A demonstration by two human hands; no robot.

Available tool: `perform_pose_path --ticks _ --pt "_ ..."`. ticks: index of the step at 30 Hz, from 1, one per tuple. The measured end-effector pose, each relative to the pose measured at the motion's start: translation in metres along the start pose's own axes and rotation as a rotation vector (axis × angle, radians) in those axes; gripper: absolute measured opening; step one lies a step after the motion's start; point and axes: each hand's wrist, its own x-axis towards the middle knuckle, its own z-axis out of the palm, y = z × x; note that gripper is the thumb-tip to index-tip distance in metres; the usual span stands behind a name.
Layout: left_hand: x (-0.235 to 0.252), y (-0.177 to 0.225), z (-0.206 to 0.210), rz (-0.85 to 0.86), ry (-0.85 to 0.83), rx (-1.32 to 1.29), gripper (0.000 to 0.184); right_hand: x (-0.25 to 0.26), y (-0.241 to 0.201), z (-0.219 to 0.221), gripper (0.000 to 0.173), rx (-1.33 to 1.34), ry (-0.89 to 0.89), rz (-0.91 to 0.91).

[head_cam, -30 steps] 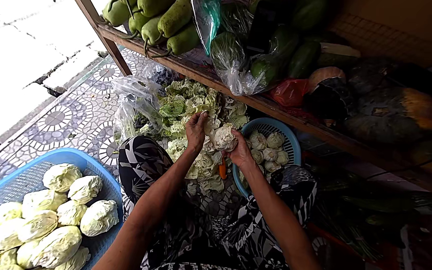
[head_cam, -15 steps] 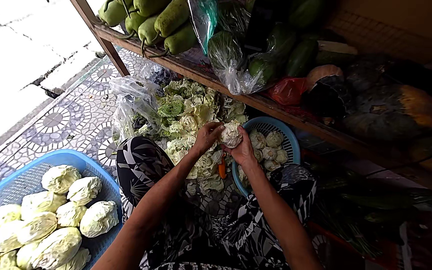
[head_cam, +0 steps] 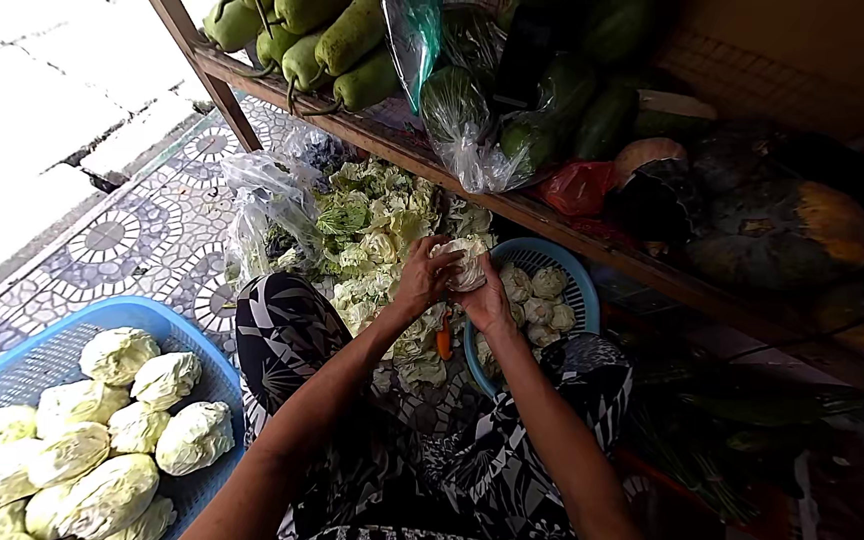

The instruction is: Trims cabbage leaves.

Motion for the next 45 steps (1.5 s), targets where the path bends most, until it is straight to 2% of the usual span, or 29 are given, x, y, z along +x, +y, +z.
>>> perform_pose_path --ticks 2,5,7,10,13,15,17,19,20,23,24,25,27,28,30,31,33,34,36,38,40,42,43,45 --pt "0.000 0.000 -0.001 -0.007 0.011 0.018 0.020 0.001 0.001 0.000 0.045 0.015 0.037 -0.002" --pt "-0.001 0.002 -0.001 -0.051 -0.036 0.028 0.033 0.003 0.005 -0.001 0.045 -0.007 0.065 0.019" --pt "0.001 0.005 -0.005 -0.116 -0.069 -0.081 0.025 0.001 0.006 0.000 0.045 -0.033 0.072 0.033" --pt "0.002 0.009 -0.015 -0.318 -0.091 -0.359 0.013 0.001 0.006 -0.001 0.045 -0.036 0.061 0.063" --pt "0.003 0.006 -0.020 -0.482 0.002 -0.624 0.007 -0.002 0.004 -0.001 0.047 -0.012 0.041 0.103" --pt "0.002 0.004 -0.020 -0.526 0.107 -0.580 0.011 -0.002 0.004 0.001 0.049 0.012 0.034 0.115" --pt "-0.001 0.005 -0.024 -0.515 0.145 -0.381 0.021 -0.003 0.004 0.003 0.050 0.020 0.034 0.104" --pt "-0.001 0.009 -0.028 -0.469 0.018 -0.256 0.039 -0.003 0.003 0.004 0.052 0.035 0.029 0.084" --pt "0.001 0.009 -0.025 -0.423 -0.035 -0.211 0.042 -0.003 0.001 0.004 0.055 0.038 0.021 0.075" --pt "-0.001 0.003 -0.012 -0.191 -0.006 -0.109 0.025 -0.003 0.001 0.003 0.056 0.018 0.036 0.059" --pt "-0.002 0.004 -0.011 -0.170 0.014 -0.130 0.020 -0.004 0.001 0.003 0.056 0.019 0.039 0.068" --pt "-0.002 0.007 -0.013 -0.218 0.017 -0.187 0.017 -0.004 0.001 0.002 0.057 0.027 0.046 0.083" --pt "-0.002 0.008 -0.020 -0.419 0.049 -0.331 0.021 -0.005 0.000 0.003 0.057 0.032 0.057 0.094" --pt "-0.001 0.006 -0.022 -0.494 0.088 -0.332 0.024 -0.005 -0.001 0.003 0.056 0.034 0.051 0.088" --pt "-0.001 0.003 -0.024 -0.518 0.143 -0.192 0.028 -0.004 -0.002 0.001 0.048 0.023 0.023 0.025" --pt "0.001 0.004 -0.024 -0.521 0.115 -0.179 0.033 -0.002 -0.002 -0.001 0.043 0.018 0.003 -0.025" --pt "0.003 0.005 -0.022 -0.614 -0.017 -0.287 0.046 0.001 -0.001 -0.003 0.050 -0.038 -0.004 -0.150" --pt "0.004 0.007 -0.020 -0.690 -0.077 -0.419 0.050 0.003 0.000 -0.003 0.054 -0.086 -0.001 -0.204" --pt "0.006 0.011 -0.019 -0.764 -0.194 -0.688 0.058 0.003 0.001 -0.006 0.046 -0.149 -0.002 -0.265" --pt "0.006 0.012 -0.020 -0.731 -0.230 -0.792 0.060 0.005 -0.001 -0.008 0.025 -0.133 0.003 -0.271" --pt "0.006 0.015 -0.023 -0.661 -0.220 -0.749 0.065 0.006 -0.007 -0.009 0.032 -0.099 0.042 -0.219" --pt "0.007 0.015 -0.026 -0.541 -0.250 -0.638 0.073 0.003 -0.012 -0.007 0.055 -0.130 0.023 -0.103" --pt "0.008 0.014 -0.026 -0.469 -0.259 -0.590 0.075 0.001 -0.013 -0.005 0.061 -0.168 0.000 -0.052" --pt "0.008 0.011 -0.023 -0.335 -0.262 -0.513 0.068 -0.003 -0.012 0.000 0.053 -0.203 -0.016 -0.020"
